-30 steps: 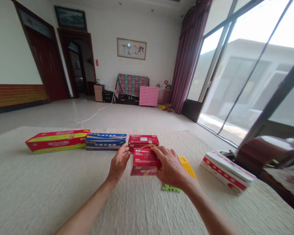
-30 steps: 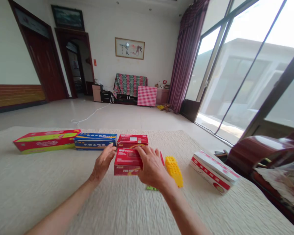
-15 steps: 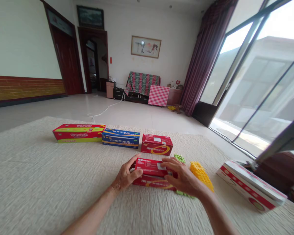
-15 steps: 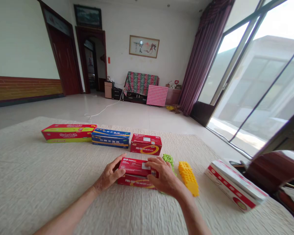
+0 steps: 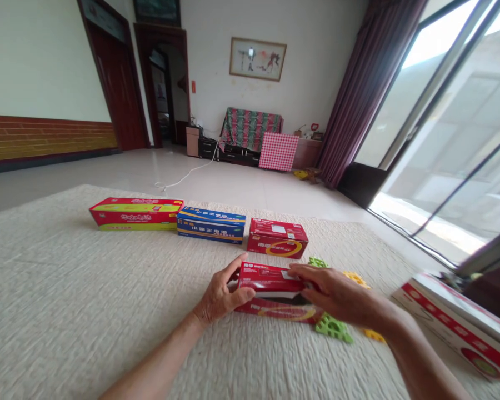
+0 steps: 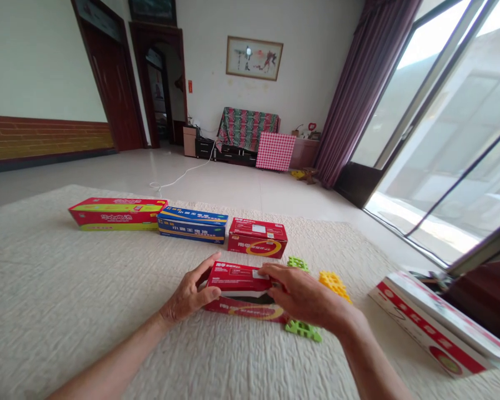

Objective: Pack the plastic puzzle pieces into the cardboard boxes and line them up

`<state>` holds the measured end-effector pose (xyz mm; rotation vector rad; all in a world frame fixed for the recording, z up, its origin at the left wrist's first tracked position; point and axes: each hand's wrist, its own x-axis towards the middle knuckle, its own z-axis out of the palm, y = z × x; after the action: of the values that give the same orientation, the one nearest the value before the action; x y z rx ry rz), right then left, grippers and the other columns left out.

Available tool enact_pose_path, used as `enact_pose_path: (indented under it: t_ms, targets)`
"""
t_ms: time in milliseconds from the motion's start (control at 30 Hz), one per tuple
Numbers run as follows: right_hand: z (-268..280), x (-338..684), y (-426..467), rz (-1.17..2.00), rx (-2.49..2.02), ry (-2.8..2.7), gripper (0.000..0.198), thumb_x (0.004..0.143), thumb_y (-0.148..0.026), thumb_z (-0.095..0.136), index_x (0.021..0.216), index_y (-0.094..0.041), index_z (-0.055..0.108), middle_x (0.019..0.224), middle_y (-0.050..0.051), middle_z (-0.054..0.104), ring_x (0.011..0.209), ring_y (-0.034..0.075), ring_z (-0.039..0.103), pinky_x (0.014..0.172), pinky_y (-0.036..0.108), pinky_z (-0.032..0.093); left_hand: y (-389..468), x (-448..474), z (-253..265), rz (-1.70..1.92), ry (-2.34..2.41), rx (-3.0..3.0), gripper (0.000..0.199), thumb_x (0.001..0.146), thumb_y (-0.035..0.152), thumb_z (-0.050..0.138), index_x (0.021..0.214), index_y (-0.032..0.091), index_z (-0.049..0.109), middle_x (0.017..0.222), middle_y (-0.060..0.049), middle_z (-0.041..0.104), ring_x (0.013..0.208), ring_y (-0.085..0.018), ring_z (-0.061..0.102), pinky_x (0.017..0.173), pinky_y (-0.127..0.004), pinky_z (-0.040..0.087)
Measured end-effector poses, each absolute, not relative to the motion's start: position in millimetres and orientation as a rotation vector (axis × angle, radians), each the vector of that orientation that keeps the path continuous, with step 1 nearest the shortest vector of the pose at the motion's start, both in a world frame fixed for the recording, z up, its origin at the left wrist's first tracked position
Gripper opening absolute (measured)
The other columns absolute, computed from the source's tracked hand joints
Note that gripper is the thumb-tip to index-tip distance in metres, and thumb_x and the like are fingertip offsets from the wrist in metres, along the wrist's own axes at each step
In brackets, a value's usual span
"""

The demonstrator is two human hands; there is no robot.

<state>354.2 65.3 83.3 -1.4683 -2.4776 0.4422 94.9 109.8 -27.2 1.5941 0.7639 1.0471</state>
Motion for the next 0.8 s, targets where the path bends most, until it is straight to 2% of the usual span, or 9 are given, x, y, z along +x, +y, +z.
enact_pose_path:
  t_ms: [100,167,300,400,500,600,700,800]
  targets:
    - [80.1,364.4,69.2,0.549,-1.471,-2.317,0.03,0.092,-0.031,0.044,0.115,-0.026,0.063,0.098,0.003,0.072,0.083,0.017,0.067,0.075,0.032,0.054,110.8,95.4,-30.7,1.071,0.751,1.579,0.084,0.073,0.042,0.069,0.145,0.014,0.034,0.119,-0.01,0.066,0.104,-0.025,0.064,0.09,-0.036,0.052]
    - [70.1,369.9,76.3,0.543,-1.462,-2.132,0.027,0.09,-0.037,0.05,0.109,-0.023,0.064,0.096,0.004,0.072,0.084,0.018,0.067,0.072,0.032,0.056,111.1,95.9,-32.0,1.094,0.738,1.602,0.08,0.075,0.039,0.068,0.145,0.016,0.036,0.12,-0.01,0.065,0.108,-0.025,0.062,0.092,-0.036,0.05]
    - [44.9,369.5,93.3,0.099,-1.391,-1.665,0.023,0.078,-0.041,0.064,0.089,-0.021,0.06,0.093,0.007,0.068,0.079,0.019,0.066,0.062,0.033,0.058,109.2,97.3,-30.8,1.113,0.748,1.639,0.073,0.08,0.035,0.062,0.145,0.016,0.035,0.125,-0.01,0.062,0.112,-0.026,0.059,0.094,-0.035,0.048]
    - [32.6,363.2,98.5,-0.184,-1.381,-1.676,0.016,0.081,-0.037,0.061,0.078,-0.021,0.058,0.107,0.009,0.063,0.085,0.021,0.065,0.07,0.04,0.058,107.1,97.9,-29.3,1.127,0.752,1.638,0.078,0.081,0.033,0.06,0.149,0.017,0.025,0.126,-0.01,0.061,0.109,-0.024,0.061,0.095,-0.036,0.047]
    - [25.3,359.7,97.5,-0.177,-1.474,-1.875,0.017,0.086,-0.035,0.055,0.091,-0.02,0.062,0.132,0.014,0.053,0.11,0.029,0.059,0.092,0.051,0.05,106.3,97.4,-28.3,1.13,0.76,1.655,0.078,0.081,0.031,0.06,0.149,0.019,0.025,0.131,-0.01,0.058,0.114,-0.024,0.058,0.098,-0.035,0.046]
    - [19.8,361.1,95.9,-0.043,-1.58,-1.957,0.039,0.083,-0.036,0.056,0.116,-0.014,0.057,0.147,0.022,0.037,0.127,0.036,0.048,0.1,0.054,0.045,106.1,96.5,-25.1,1.1,0.809,1.733,0.07,0.082,0.031,0.059,0.145,0.017,0.034,0.132,-0.009,0.059,0.12,-0.026,0.055,0.103,-0.037,0.042]
    - [16.4,365.6,95.3,0.079,-1.6,-2.034,0.043,0.08,-0.035,0.057,0.117,-0.014,0.056,0.151,0.023,0.032,0.129,0.036,0.047,0.103,0.053,0.043,105.3,96.8,-17.1,1.102,0.888,1.881,0.062,0.081,0.03,0.058,0.139,0.016,0.044,0.141,-0.012,0.05,0.131,-0.028,0.045,0.11,-0.042,0.035]
    - [14.6,370.8,94.9,0.075,-1.65,-2.076,0.037,0.077,-0.032,0.06,0.11,-0.016,0.06,0.15,0.022,0.033,0.118,0.035,0.057,0.093,0.05,0.051,105.5,99.3,-3.8,1.148,1.008,2.097,0.068,0.077,0.032,0.062,0.14,0.015,0.043,0.155,-0.016,0.029,0.142,-0.032,0.029,0.115,-0.048,0.026]
